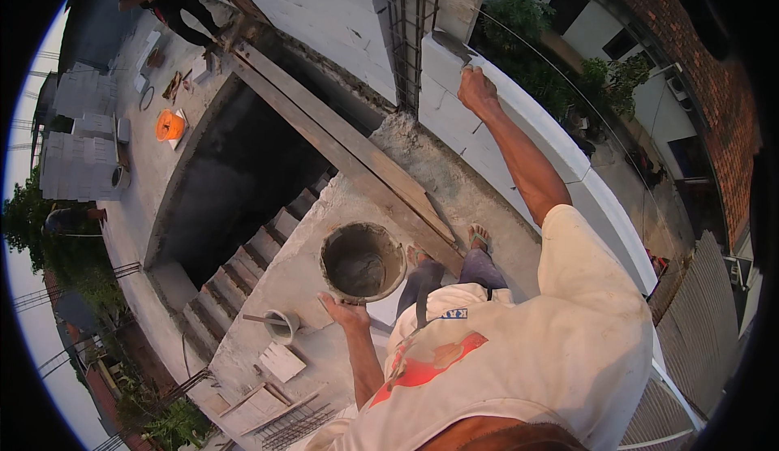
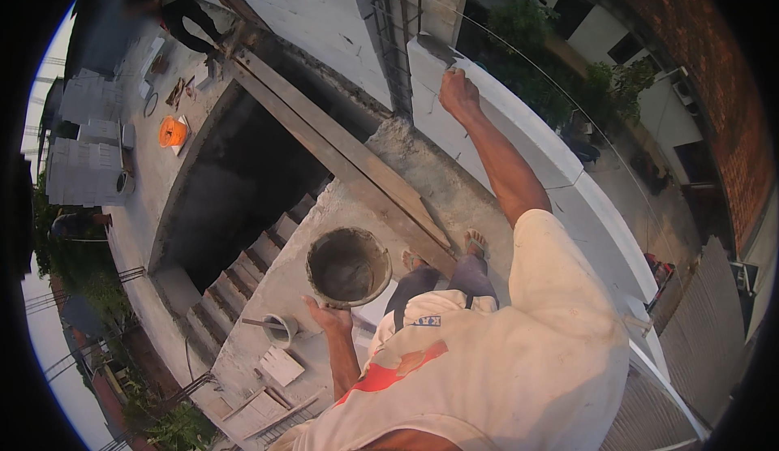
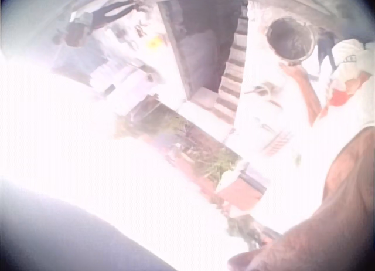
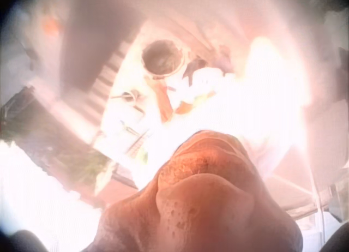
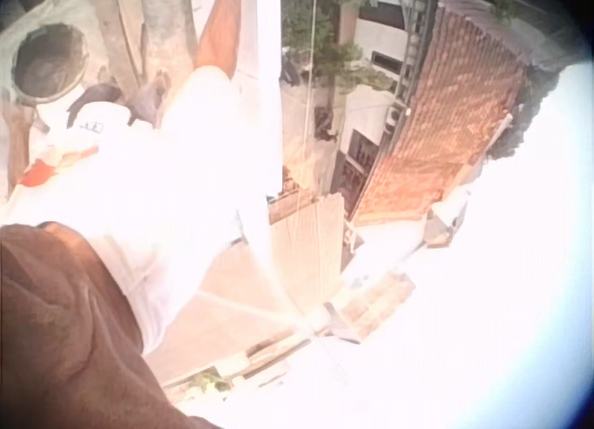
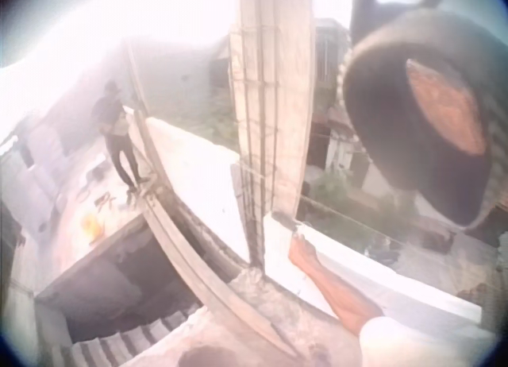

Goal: The person scoops mortar from a bucket using a trowel and applies it to a concrete ledge. They then pick up white rectangular tiles, place them onto the mortar, and use a hammer to tap them into position. The process is repeated for multiple tiles along the ledge.

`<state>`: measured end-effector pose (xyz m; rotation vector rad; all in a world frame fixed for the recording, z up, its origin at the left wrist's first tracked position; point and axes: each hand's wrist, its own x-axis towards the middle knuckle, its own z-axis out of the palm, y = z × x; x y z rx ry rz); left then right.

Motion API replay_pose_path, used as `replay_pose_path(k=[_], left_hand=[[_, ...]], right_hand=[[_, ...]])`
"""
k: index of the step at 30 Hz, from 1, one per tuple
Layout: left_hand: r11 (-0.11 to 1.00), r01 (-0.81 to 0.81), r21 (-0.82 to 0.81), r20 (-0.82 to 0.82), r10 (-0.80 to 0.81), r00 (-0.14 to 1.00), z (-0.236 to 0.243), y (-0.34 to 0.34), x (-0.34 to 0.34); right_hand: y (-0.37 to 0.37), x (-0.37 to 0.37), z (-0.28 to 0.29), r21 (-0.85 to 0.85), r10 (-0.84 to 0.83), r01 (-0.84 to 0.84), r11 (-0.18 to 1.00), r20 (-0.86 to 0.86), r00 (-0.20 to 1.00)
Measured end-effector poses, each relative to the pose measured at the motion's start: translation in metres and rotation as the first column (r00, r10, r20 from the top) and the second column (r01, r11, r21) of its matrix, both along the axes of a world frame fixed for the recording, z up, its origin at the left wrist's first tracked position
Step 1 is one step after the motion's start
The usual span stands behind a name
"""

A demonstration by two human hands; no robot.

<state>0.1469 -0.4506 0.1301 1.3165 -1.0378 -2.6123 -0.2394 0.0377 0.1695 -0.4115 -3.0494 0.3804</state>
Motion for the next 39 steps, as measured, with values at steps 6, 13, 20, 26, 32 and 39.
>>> replay_pose_path(k=[6, 13, 20, 26, 32, 39], left_hand=[[0.999, 0.043, 0.013, 0.053, -0.044, 0.998, 0.011, -0.015, -0.023], [0.983, 0.180, -0.023, 0.075, -0.177, 0.981, 0.022, -0.004, -0.063], [0.923, 0.360, -0.136, 0.014, -0.361, 0.932, 0.011, 0.003, -0.107], [0.694, 0.599, -0.398, 0.058, -0.633, 0.772, 0.066, 0.045, -0.171], [0.607, 0.633, -0.480, -0.014, -0.727, 0.686, 0.074, 0.074, -0.219], [0.736, 0.613, -0.288, -0.191, -0.671, 0.716, 0.098, 0.107, -0.230]], right_hand=[[-0.033, 0.037, -0.025, -0.037, -0.194, 0.192, 0.981, -0.075, 0.978], [-0.061, 0.122, -0.085, -0.088, -0.218, 0.212, 0.973, -0.055, 0.974], [-0.105, 0.257, 0.022, -0.557, 0.195, -0.146, 0.817, 0.029, 0.980], [-0.137, 0.278, 0.016, -0.214, 0.540, -0.506, 0.836, 0.152, 0.828], [-0.154, 0.264, 0.009, 0.204, 0.544, -0.546, 0.813, 0.072, 0.836], [-0.142, 0.288, 0.046, 0.026, 0.673, -0.689, 0.725, 0.188, 0.715]])
